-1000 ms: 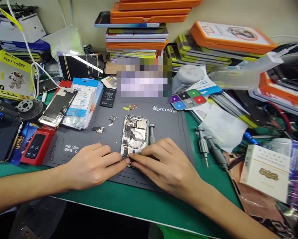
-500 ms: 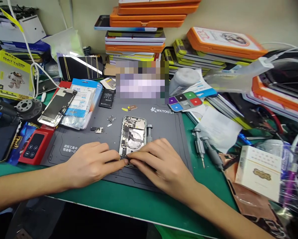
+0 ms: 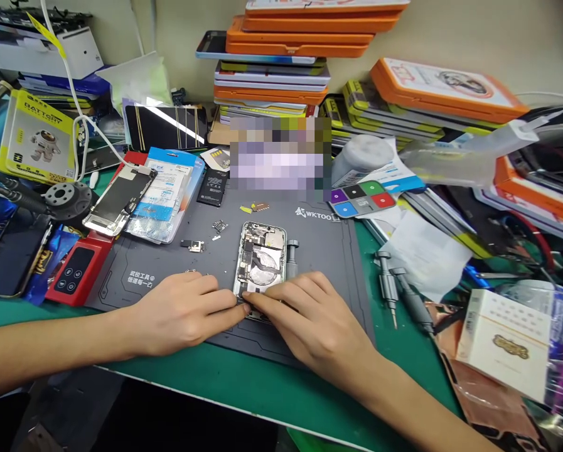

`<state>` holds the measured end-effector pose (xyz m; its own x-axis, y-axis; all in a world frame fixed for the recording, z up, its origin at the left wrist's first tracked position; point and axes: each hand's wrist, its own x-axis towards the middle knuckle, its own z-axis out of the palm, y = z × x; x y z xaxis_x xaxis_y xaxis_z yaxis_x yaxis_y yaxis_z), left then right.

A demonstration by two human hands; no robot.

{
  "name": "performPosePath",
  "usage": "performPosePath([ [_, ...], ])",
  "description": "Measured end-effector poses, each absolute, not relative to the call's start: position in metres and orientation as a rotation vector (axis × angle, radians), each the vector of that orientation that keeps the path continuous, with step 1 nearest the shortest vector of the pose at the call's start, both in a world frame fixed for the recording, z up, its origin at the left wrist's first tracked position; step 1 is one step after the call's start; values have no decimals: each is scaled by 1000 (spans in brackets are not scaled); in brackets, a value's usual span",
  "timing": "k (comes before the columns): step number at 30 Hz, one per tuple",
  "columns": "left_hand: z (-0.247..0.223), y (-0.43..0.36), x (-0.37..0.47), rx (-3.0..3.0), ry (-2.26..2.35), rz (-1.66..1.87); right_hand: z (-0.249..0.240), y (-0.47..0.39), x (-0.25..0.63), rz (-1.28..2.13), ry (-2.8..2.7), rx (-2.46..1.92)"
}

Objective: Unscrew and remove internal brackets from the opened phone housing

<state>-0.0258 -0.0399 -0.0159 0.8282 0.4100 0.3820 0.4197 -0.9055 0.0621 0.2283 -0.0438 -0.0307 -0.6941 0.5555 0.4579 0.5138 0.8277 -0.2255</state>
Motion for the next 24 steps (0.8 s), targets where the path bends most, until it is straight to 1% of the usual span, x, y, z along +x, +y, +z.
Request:
performPosePath([
  [9, -17, -42, -27, -2975, -670, -592, -31, -44, 229, 99, -2502, -750],
  [18, -19, -42, -26, -2974, -658, -568, -26, -40, 230, -2, -2570, -674],
  [24, -18, -42, -26, -2981, -663, -573, -26, -43, 227, -45, -2578, -700],
])
